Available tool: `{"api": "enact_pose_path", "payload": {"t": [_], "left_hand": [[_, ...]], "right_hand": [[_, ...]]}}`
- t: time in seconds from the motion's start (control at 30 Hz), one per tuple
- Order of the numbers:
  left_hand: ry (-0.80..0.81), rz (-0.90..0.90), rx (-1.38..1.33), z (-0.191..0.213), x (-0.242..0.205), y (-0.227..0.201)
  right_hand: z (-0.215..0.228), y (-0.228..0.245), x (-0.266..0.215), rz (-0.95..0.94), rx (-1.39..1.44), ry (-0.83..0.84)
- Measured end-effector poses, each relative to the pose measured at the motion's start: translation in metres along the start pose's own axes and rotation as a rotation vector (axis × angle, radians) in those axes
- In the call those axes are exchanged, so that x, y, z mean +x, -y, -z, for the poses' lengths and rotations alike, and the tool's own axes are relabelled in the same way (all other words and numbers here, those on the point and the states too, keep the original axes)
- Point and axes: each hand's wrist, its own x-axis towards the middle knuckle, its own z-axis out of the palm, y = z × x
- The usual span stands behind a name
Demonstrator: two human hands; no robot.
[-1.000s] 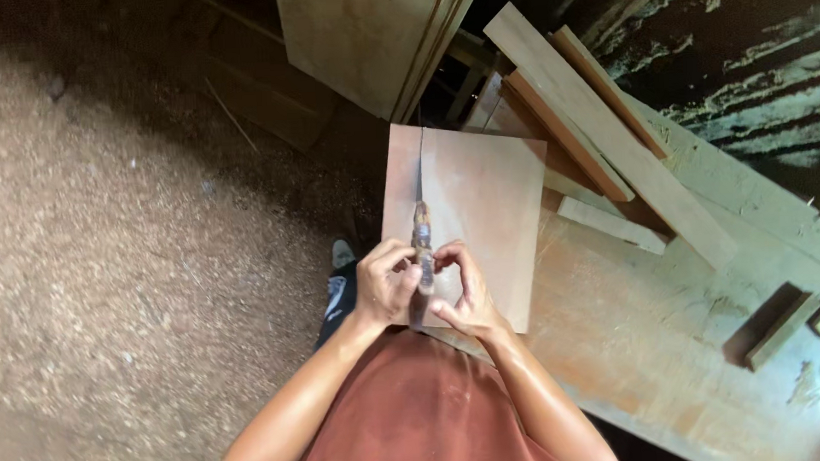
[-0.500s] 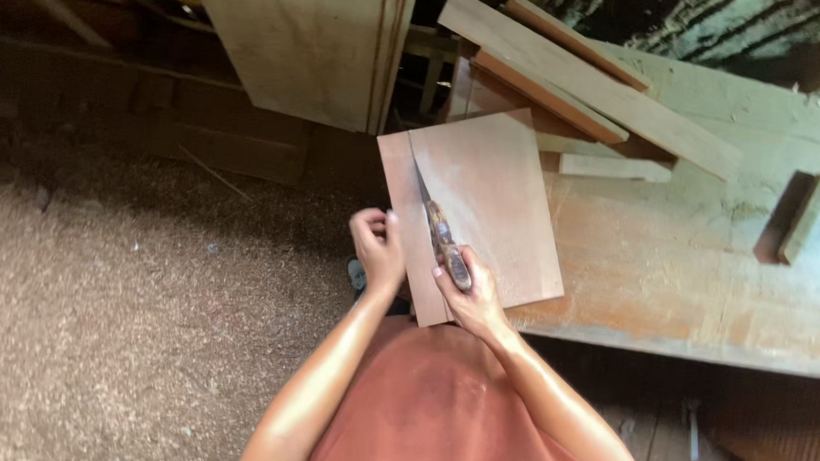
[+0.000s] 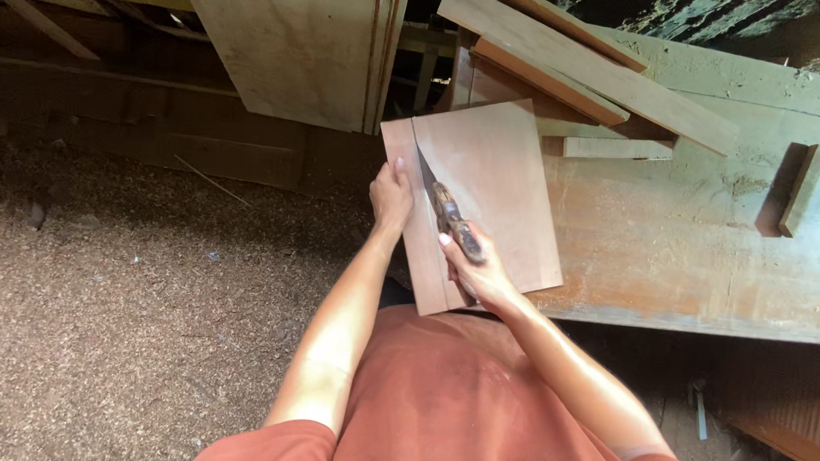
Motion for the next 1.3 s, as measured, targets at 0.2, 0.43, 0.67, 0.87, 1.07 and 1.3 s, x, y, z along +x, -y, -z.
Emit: {"api": "enact_pose_path", "payload": {"t": [0.2, 0.43, 0.67, 0.87, 1.07, 1.3], "left_hand": [[0.055, -0.017, 0.03, 0.013, 0.007, 0.011], [0.028, 0.02, 0.054, 0.006, -0.005, 0.022], [-0.009, -0.012, 0.044, 0.004, -0.009, 0.022], [0.0, 0.052, 0.053, 0.008, -0.012, 0.009], [0.017, 0.097, 0.033, 0.014, -0.018, 0.0], [0.007, 0.104, 0.071, 0.013, -0.014, 0.005]], "right_hand": [[-0.016, 0.003, 0.006, -0.008, 0.004, 0.057], [-0.003, 0.008, -0.001, -0.057, 0.05, 0.071], [-0.002, 0.057, 0.022, -0.204, -0.049, 0.056], [-0.001, 0.056, 0.022, -0.169, 0.126, 0.079], [-0.01, 0.024, -0.007, -0.065, 0.007, 0.051], [-0.006, 0.021, -0.038, -0.083, -0.158, 0.036]]}}
